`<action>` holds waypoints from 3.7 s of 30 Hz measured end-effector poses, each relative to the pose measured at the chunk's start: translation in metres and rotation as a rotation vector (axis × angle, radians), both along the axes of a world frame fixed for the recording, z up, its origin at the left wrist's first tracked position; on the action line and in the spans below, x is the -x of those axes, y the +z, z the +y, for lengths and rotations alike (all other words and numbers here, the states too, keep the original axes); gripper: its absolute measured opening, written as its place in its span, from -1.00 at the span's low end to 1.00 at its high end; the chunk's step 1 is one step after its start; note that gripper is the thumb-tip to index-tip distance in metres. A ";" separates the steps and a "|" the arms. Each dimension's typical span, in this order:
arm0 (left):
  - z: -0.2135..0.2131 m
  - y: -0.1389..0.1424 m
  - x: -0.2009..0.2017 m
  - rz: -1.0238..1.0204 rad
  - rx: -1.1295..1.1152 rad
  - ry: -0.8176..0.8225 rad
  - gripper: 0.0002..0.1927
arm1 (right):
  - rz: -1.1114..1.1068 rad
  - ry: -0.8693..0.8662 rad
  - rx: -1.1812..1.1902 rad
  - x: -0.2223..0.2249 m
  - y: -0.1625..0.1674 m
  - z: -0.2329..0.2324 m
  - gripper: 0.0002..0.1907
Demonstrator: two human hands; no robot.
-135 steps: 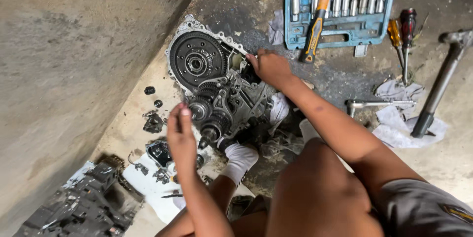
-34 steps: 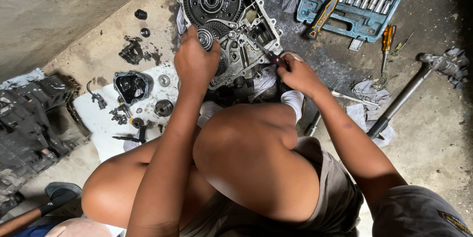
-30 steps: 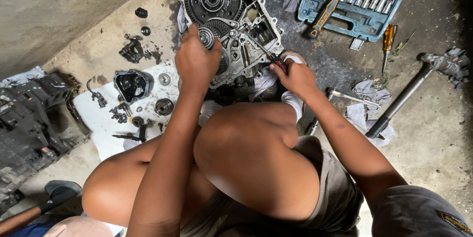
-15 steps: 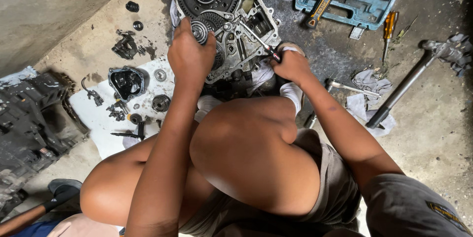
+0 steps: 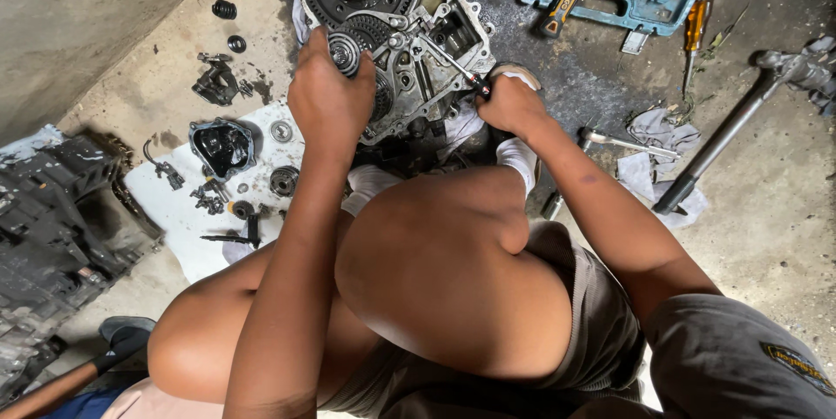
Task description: The person assembles an engine by placing gears and shafts into the casing, then uses a screwdriver to tighten bolts. The person rotates the gears to check alignment and continues securing components.
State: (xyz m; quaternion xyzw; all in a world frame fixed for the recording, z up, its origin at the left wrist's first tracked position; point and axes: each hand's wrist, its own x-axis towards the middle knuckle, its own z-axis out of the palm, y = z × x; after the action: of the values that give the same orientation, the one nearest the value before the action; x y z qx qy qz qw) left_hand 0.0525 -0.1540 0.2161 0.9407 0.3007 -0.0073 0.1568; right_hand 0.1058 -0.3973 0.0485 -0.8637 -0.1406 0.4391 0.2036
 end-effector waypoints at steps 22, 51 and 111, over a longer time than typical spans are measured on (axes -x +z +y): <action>0.003 -0.007 0.004 -0.038 -0.005 -0.034 -0.41 | 0.015 0.305 0.263 -0.044 0.079 0.023 -0.63; 0.008 -0.015 0.004 0.029 0.053 0.009 -0.48 | -0.374 0.668 0.099 -0.107 0.116 0.053 -0.60; -0.002 -0.024 0.022 -0.202 0.127 0.148 -0.42 | -0.272 -0.654 -0.451 -0.017 0.252 -0.121 -0.67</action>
State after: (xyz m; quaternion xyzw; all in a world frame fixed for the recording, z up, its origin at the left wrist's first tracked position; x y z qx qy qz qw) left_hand 0.0305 -0.1555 0.1918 0.9000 0.3510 0.0800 0.2457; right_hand 0.1232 -0.5181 0.3003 -0.8467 0.0227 0.1915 0.4959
